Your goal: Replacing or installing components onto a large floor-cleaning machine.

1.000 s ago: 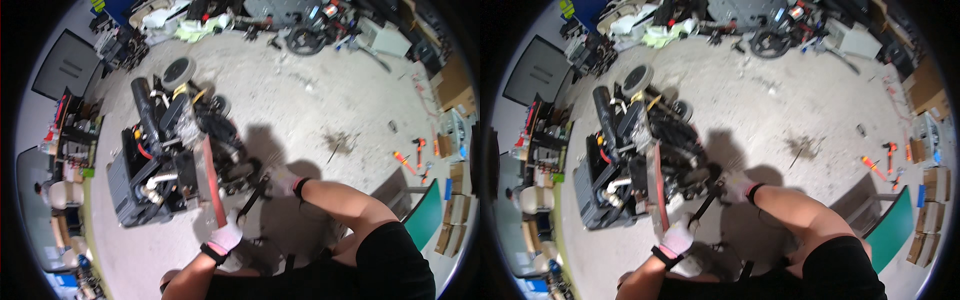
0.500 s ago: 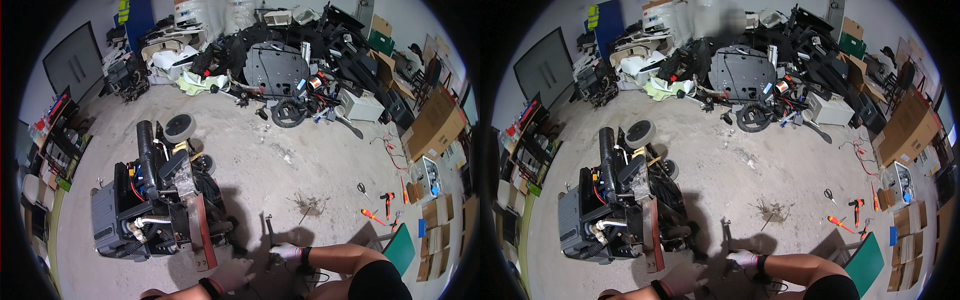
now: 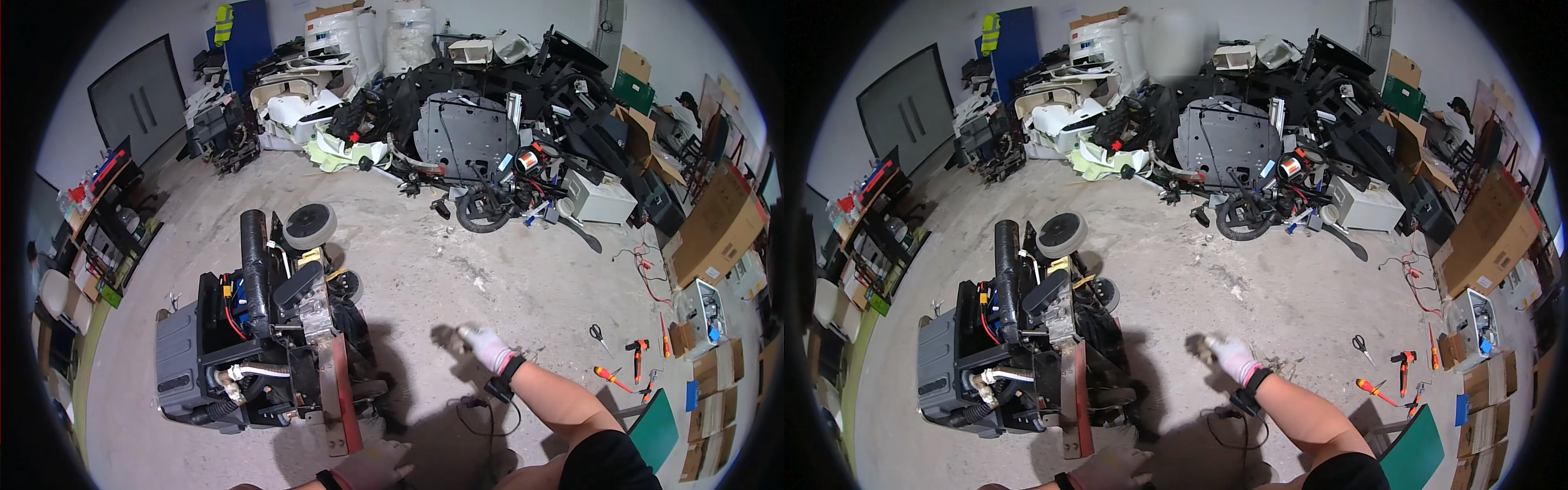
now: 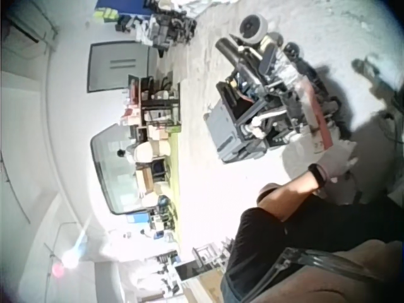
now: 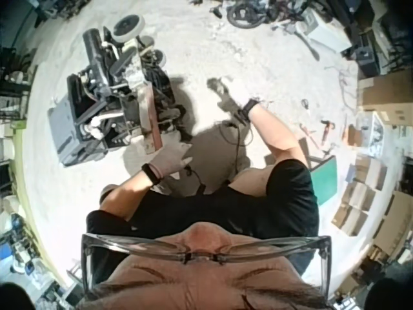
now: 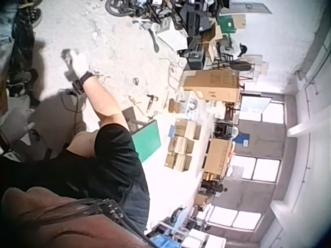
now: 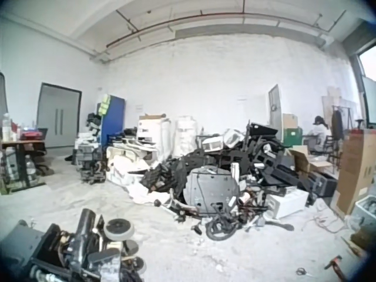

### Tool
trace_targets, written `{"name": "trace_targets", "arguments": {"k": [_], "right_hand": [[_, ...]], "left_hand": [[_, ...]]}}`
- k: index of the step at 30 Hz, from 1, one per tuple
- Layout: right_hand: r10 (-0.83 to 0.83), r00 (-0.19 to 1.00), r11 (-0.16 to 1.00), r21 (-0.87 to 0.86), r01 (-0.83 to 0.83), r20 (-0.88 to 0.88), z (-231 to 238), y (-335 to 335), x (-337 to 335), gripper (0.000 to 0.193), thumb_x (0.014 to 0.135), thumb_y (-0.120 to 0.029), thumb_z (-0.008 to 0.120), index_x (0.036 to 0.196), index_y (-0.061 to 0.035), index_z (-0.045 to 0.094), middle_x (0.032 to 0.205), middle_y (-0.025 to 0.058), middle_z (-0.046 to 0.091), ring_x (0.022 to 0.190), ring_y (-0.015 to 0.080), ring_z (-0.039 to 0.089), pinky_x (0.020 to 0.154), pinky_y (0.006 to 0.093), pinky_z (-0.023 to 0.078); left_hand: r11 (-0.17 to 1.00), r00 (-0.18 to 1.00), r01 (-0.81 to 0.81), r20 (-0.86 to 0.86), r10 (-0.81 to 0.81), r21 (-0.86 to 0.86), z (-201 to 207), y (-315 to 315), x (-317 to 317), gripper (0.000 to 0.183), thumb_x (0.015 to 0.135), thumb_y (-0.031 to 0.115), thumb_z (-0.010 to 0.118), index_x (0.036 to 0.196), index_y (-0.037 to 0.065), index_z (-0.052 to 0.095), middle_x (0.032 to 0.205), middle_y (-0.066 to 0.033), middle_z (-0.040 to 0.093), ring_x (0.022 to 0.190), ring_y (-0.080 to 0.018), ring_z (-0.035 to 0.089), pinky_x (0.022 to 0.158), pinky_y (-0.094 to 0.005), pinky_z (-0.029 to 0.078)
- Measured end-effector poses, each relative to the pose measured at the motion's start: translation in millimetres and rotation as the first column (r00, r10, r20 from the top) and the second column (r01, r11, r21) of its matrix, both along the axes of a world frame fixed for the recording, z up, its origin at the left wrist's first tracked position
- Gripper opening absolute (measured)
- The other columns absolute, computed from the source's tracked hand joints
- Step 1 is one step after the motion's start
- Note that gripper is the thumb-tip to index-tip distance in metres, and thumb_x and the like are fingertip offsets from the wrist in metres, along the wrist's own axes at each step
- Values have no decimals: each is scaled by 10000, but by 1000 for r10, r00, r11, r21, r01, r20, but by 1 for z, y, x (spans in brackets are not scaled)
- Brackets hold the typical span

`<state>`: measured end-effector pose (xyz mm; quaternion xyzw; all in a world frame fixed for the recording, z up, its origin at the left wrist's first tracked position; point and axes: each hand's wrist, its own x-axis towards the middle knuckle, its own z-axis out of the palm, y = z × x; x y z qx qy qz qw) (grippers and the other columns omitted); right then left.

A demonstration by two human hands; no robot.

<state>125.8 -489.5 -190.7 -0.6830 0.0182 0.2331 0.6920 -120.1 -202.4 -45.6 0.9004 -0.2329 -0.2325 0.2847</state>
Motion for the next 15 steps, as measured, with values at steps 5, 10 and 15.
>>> {"name": "trace_targets", "arguments": {"k": [5,10,15], "right_hand": [[379,888,864,-244,-441,-262,-53,19,-43,359,1057,-342,579,1251,-52,663,1109,61,716,953,173,690,821,319,560],[680,728,642,-405,-651,-92,-74,20,-57,368,1048,-338,588,1296,-73,655,1138,74,721,975,181,697,833,326,557],[640,751,693,-300,-655,-161,-87,23,-65,365,1037,-313,606,1302,-67,653,1122,86,726,966,175,712,818,316,558]], "left_hand": [[1000,1000,-12,-12,12,1,-8,7,-6,503,955,324,631,1305,-37,607,1250,-247,648,1141,-410,614,976,-460,501],[998,999,-23,-24,24,53,-25,16,-10,379,986,294,628,1218,-4,663,1166,-232,681,1074,-382,655,914,-443,527],[990,969,39,-248,-5,132,-48,29,-7,559,1011,420,549,1398,18,510,1299,-223,597,1153,-384,611,1006,-439,489]]}}
